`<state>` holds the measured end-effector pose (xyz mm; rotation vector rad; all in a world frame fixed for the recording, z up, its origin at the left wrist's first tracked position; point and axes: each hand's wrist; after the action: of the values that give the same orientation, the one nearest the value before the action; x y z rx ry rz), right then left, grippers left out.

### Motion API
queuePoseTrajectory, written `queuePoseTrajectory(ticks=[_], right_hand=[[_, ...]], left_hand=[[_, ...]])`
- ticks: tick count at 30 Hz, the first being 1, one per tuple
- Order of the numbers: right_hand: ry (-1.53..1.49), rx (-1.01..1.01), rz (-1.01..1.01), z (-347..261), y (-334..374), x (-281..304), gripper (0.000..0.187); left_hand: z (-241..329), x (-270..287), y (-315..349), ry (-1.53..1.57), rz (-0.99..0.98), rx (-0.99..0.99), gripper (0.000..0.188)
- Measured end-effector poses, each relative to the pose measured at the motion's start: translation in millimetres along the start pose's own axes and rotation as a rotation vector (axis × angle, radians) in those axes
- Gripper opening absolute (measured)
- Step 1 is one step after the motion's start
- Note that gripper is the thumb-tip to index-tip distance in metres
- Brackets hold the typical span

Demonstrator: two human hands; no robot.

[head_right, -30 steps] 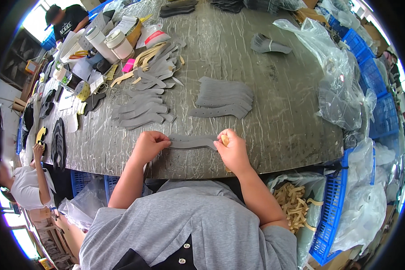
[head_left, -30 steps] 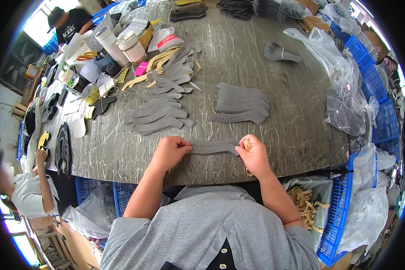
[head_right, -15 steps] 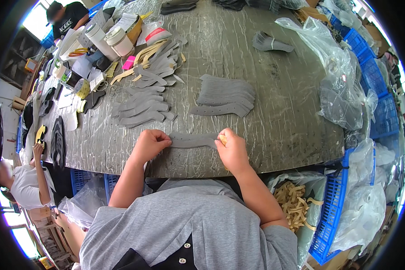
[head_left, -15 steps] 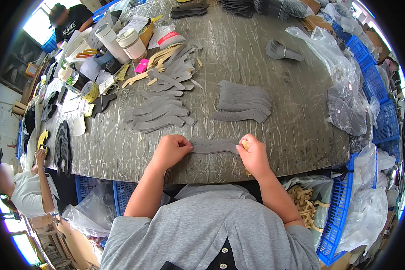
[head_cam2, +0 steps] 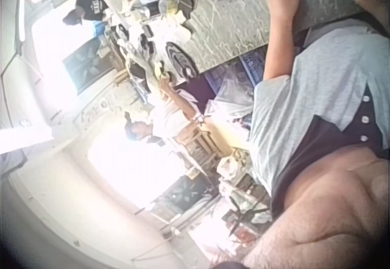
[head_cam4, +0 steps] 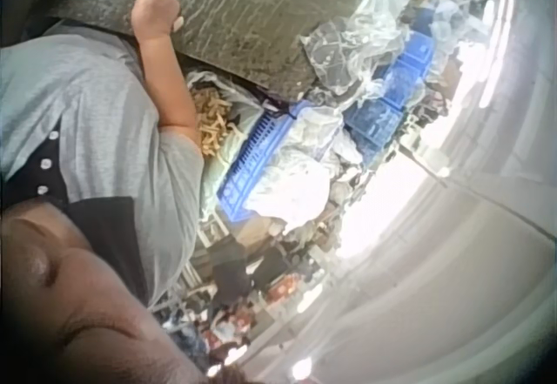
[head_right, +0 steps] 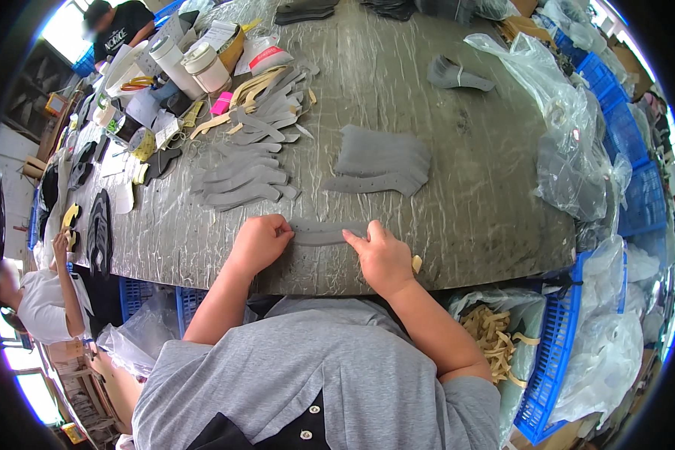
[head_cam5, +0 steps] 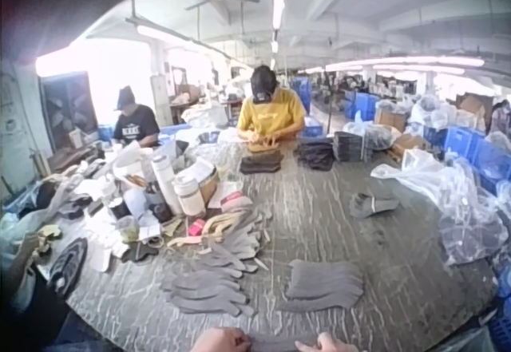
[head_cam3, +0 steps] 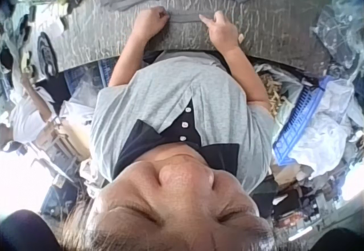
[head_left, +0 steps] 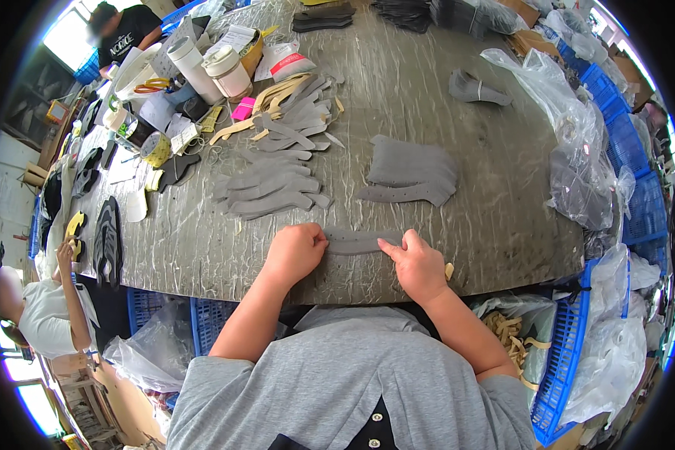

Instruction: The person repeatedly picks up a gray fabric strip and a beige rubber sole piece from a table. They align the fabric strip with the sole piece and press them together, then place the assembled unit on a growing pile. The process is repeated continuously throughout the clip.

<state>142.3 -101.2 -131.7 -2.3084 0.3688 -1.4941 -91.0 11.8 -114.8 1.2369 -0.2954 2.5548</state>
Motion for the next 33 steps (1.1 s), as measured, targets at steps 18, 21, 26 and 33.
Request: queuePoseTrajectory(ticks=[18,21,26,33], right_hand=[[0.007,-0.147,-0.049,22,-44,20,0.027],[-0.37,-0.091,0.091,-11,-40,23,0.021],[-0.957,-0.202,-0.111,-50,-33,23,0.035],[-1.032,-0.275,-0.14,-48,-32,40,0.052]], left_hand=[[-17,73,-5,0.113,0.313,0.138,0.046],[31,42,21,0.182,0.135,-0.31,0.065],[84,11,15,0.227,0.086,-0.683,0.096],[88,5,13,0.235,0.098,-0.696,0.102]])
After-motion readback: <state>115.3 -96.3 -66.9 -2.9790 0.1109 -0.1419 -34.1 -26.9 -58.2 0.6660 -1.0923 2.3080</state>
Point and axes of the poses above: each hand's wrist, its own y-axis away from the middle knuckle, its own x-axis out of the back of the hand, z = x × y, and after that the axes turned 10 degrees about z, right-handed
